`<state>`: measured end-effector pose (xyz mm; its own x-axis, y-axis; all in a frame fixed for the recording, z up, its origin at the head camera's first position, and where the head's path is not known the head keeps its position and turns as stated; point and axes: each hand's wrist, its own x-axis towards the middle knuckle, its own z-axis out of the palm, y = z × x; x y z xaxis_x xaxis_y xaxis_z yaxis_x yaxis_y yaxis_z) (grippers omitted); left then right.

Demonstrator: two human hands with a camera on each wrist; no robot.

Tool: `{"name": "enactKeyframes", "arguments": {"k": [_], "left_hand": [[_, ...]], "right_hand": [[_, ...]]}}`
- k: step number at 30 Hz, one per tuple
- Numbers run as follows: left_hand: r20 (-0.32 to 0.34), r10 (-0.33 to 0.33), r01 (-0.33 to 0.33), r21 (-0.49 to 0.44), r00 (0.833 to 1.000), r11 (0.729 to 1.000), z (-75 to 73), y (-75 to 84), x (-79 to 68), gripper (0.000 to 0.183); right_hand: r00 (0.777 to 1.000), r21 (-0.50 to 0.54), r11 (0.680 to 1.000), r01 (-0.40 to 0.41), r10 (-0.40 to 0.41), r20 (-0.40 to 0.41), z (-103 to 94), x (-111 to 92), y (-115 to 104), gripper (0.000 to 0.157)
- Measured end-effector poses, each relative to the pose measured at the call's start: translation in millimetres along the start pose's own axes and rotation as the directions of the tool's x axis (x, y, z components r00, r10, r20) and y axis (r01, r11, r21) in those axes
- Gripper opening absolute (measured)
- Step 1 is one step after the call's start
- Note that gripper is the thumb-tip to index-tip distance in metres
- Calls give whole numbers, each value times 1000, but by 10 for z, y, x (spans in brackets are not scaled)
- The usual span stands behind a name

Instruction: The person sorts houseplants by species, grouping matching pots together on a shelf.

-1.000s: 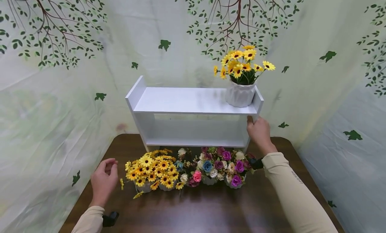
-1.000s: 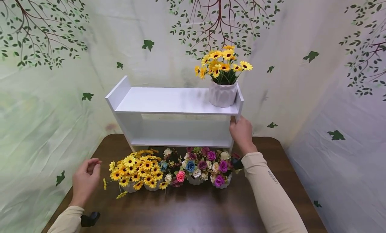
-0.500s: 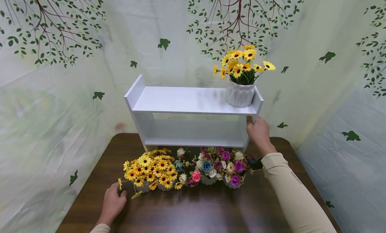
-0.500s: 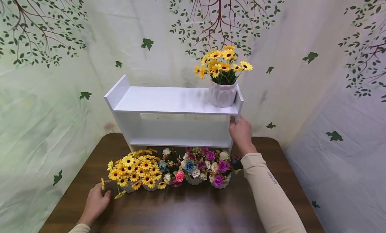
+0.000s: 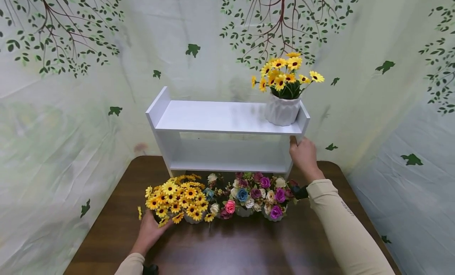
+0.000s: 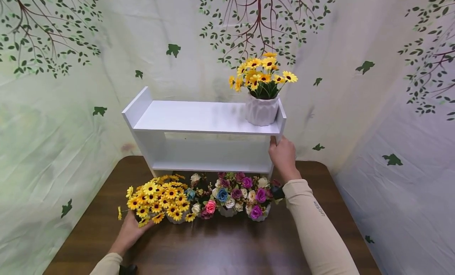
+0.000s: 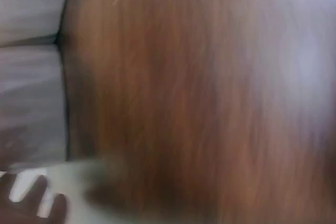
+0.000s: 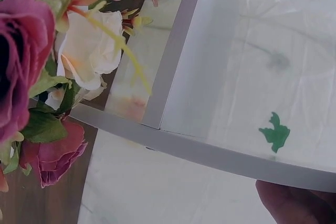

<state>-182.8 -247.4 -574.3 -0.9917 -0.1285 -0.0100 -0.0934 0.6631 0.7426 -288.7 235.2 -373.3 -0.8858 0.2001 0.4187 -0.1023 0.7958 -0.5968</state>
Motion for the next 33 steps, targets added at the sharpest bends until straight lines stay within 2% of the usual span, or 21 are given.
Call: {"name": "enactKeyframes", "arguments": {"k": [3,6,13,16,20,22,25,29,33], "left_hand": [[-86,69,-77,-94,994,993,104,-21,43,88],[-151,106,-124,-115,983,986,198,-12,73,82],[-228,137,-196,-256,964,947,255,-97,-24,66],[-205,149,-199,-251,967,947,263,-96,-28,65],[-192,141,-179,-200,971,963,269,-60,1,70],[-218,134,-173,-170,967,970,267,-38,0,71],[-274,122,-161,-125,954,979,264,-15,-33,64],[-310,105,-137,-84,945,987,214,11,-97,58],[-296,73,-99,-74,952,992,87,104,-131,71]], "right_hand": [[1000,-4,1000,-4,4,-2,0,-7,-1,36],[1000,-16,1000,-4,4,-14,-13,4,6,37],[1000,-8,1000,-20,20,14,39,-11,-15,36],[1000,-6,1000,-25,25,16,28,-13,-11,35],[999,11,999,-50,50,19,-3,-5,-12,34],[998,15,998,-54,53,20,-8,-3,-19,33],[999,8,999,-43,42,15,-3,-5,-18,34],[999,-3,999,-32,32,17,6,-9,-7,34],[1000,-4,1000,-14,14,7,0,-9,-6,35]]}}
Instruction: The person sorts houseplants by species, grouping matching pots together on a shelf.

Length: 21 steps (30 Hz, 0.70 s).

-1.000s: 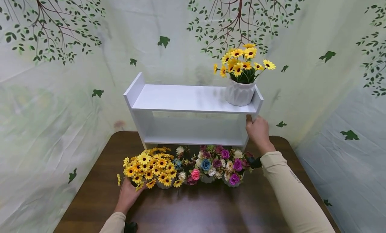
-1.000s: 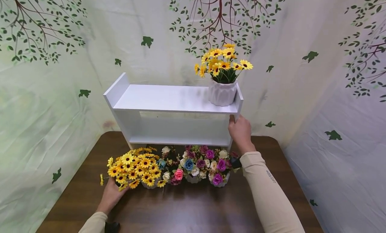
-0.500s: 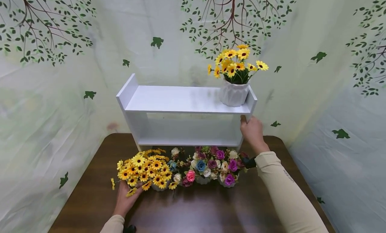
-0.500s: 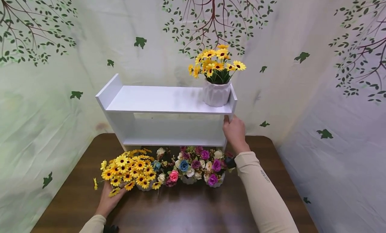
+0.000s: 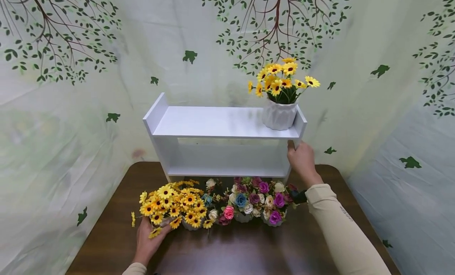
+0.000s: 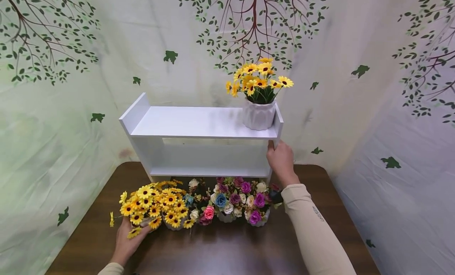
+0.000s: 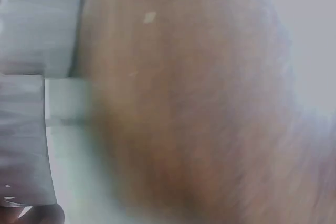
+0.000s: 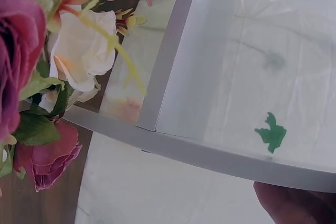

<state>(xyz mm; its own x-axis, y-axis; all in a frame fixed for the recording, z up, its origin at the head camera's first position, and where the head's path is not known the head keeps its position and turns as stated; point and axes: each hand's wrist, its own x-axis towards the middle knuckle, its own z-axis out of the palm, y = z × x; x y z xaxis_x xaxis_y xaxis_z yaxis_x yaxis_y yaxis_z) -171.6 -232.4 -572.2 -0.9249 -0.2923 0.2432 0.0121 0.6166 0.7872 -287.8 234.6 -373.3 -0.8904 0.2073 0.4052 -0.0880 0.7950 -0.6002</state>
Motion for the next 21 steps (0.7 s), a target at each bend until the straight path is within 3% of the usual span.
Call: {"name": "enactKeyframes", "arguments": {"k": [5,13,17,21], "left_hand": [[62,-45,44,18,997,999,-210,202,4,78],[46,67,-65,-38,997,997,-580,549,9,73],[54,111,-108,-59,992,992,-735,830,42,72],[87,190,-184,-78,978,980,-855,1148,82,67]], "right_hand": [[1000,9,1000,21,-21,-11,-6,-14,8,32],[999,-6,999,37,-37,-15,-11,-18,-10,34],[1000,2,1000,29,-29,-2,-8,-15,-15,34],[1000,-1,1000,18,-18,-2,-7,-6,0,34]]}}
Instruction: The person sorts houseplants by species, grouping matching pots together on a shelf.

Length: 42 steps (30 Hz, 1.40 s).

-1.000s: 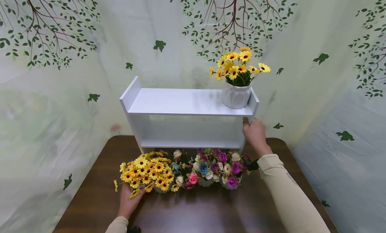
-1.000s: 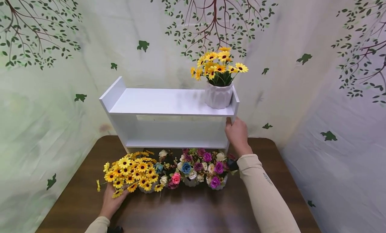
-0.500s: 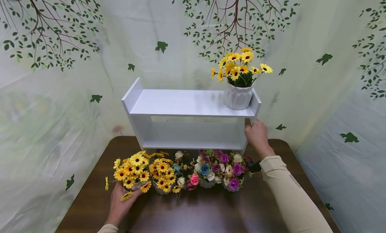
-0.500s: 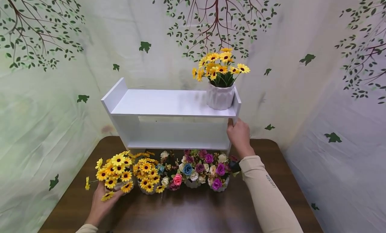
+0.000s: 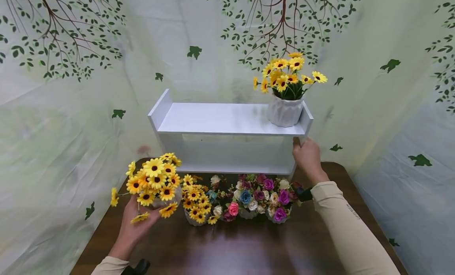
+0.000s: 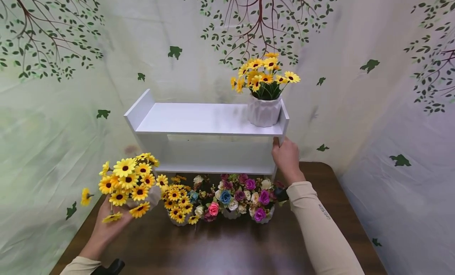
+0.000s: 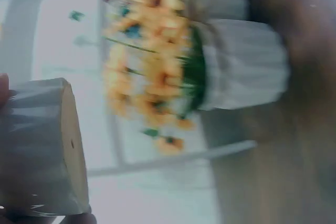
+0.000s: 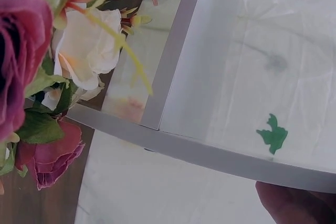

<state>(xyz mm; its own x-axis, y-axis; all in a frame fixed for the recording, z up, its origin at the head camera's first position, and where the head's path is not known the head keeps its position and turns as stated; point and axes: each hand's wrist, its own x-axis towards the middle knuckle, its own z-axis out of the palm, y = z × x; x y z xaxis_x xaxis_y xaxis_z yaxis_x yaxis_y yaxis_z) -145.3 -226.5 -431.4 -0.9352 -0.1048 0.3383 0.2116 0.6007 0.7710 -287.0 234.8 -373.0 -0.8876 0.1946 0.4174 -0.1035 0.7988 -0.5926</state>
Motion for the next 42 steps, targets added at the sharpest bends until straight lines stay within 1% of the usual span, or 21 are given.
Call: {"name": "enactKeyframes", "arguments": {"k": [2,3,4,8,11,14,17,19,23,25,28,30,31,33,36,39,42], "left_hand": [[5,59,-59,-7,998,998,-28,163,55,67],[8,96,-96,-15,995,995,-41,245,82,64],[5,129,-129,-4,992,992,-55,329,110,63],[6,246,-246,-17,969,969,-117,651,239,64],[17,295,-293,-71,955,954,-182,868,351,65],[23,341,-337,-103,940,936,-249,1042,480,65],[32,367,-362,-105,930,926,-306,1195,621,70],[45,369,-363,-99,928,927,-335,1302,730,77],[100,328,-323,-59,939,944,-364,1566,968,82],[121,290,-286,-53,949,957,-372,1708,1069,83],[126,250,-243,-65,960,968,-397,1888,1166,84],[123,221,-212,-79,967,974,-424,1987,1197,84],[117,217,-208,-89,969,974,-435,2027,1215,85],[110,211,-200,-101,971,974,-448,2094,1261,85],[99,201,-193,-87,974,977,-441,2149,1380,87],[81,186,-184,-22,979,983,-408,2144,1531,89],[68,130,-130,-3,989,992,-340,2102,1660,88]], "right_hand": [[1000,-2,1000,1,-1,-5,-10,9,8,34],[1000,-6,1000,6,-6,-8,-13,16,13,34],[1000,-7,1000,5,-5,-8,-16,21,13,34],[1000,-4,1000,-10,10,3,-31,27,26,34],[1000,-3,1000,-18,18,-5,-38,27,35,33],[1000,-16,1000,-6,5,-24,-40,28,41,32],[1000,-25,1000,3,-4,-26,-44,25,43,34],[1000,-17,1000,2,-2,-21,-51,24,48,34],[1000,0,1000,8,-8,-27,-79,29,61,34],[999,6,1000,13,-13,-35,-91,31,67,33],[999,6,1000,19,-19,-36,-100,26,69,34],[999,9,1000,21,-21,-29,-97,23,65,35],[999,9,1000,23,-23,-26,-95,20,60,35],[999,10,1000,26,-26,-21,-87,16,53,34],[999,11,999,34,-34,-26,-78,7,42,33],[998,12,999,53,-52,-34,-64,2,28,33],[998,18,998,52,-52,-27,-37,-28,29,34]]}}
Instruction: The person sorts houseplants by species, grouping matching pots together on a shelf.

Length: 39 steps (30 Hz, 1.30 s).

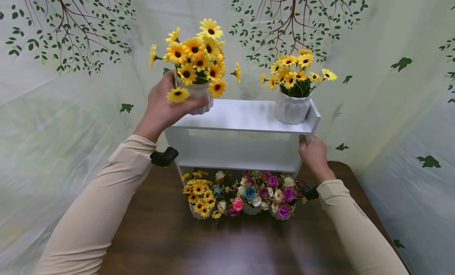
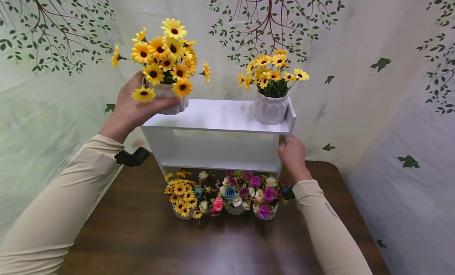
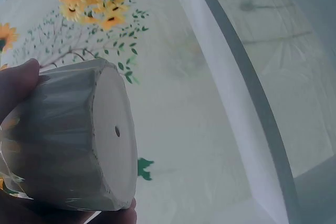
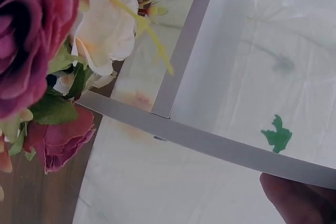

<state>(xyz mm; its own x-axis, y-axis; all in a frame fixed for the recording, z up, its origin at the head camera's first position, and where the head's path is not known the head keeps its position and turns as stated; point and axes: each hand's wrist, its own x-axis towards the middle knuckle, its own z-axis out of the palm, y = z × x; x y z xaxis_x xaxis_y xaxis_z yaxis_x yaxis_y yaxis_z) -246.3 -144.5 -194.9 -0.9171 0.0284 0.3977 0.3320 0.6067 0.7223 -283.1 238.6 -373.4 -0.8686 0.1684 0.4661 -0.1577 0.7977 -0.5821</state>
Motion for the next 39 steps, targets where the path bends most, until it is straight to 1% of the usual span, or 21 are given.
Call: {"name": "enactKeyframes", "arguments": {"k": [3,5,8,9,11,15,17,19,22,25,28,31,33,39], "left_hand": [[3,-62,62,-43,998,997,106,-61,118,87],[8,-116,117,-69,993,991,176,-105,184,91],[40,-215,218,-86,976,972,267,-182,271,105],[49,-233,236,-88,971,968,302,-204,304,107],[68,-246,251,-91,967,964,372,-249,375,108],[77,-207,215,-103,975,971,504,-308,531,92],[75,-201,208,-113,977,971,556,-329,583,88],[78,-200,208,-122,977,970,610,-333,610,87],[83,-192,201,-133,978,970,713,-320,611,86],[97,-181,193,-135,979,972,838,-272,583,88],[124,-155,174,-160,980,972,970,-204,562,88],[145,-126,152,-186,981,971,1085,-144,570,86],[150,-116,145,-200,982,969,1144,-118,580,85],[164,-120,155,-224,979,962,1268,-95,605,82]], "right_hand": [[1000,5,1000,-26,26,6,20,-37,18,34],[1000,-5,1000,-27,28,5,30,-47,25,33],[1000,-10,1000,-10,10,8,28,-30,14,32],[1000,-7,1000,-8,8,16,22,-23,8,31],[1000,-8,1000,-8,8,19,13,-4,0,31],[1000,-12,1000,-13,13,17,16,28,-20,30],[1000,-18,1000,-2,2,9,36,42,-31,32],[1000,-10,1000,2,-1,20,55,45,-48,31],[999,8,1000,-6,5,35,71,37,-64,31],[998,15,1000,-27,26,57,55,18,-62,31],[998,-2,1000,-31,31,55,14,2,-43,31],[1000,-22,1000,-16,17,27,-14,0,-23,31],[1000,-25,1000,-6,7,19,-16,3,-18,31],[1000,-13,1000,-9,9,22,-3,13,-18,31]]}}
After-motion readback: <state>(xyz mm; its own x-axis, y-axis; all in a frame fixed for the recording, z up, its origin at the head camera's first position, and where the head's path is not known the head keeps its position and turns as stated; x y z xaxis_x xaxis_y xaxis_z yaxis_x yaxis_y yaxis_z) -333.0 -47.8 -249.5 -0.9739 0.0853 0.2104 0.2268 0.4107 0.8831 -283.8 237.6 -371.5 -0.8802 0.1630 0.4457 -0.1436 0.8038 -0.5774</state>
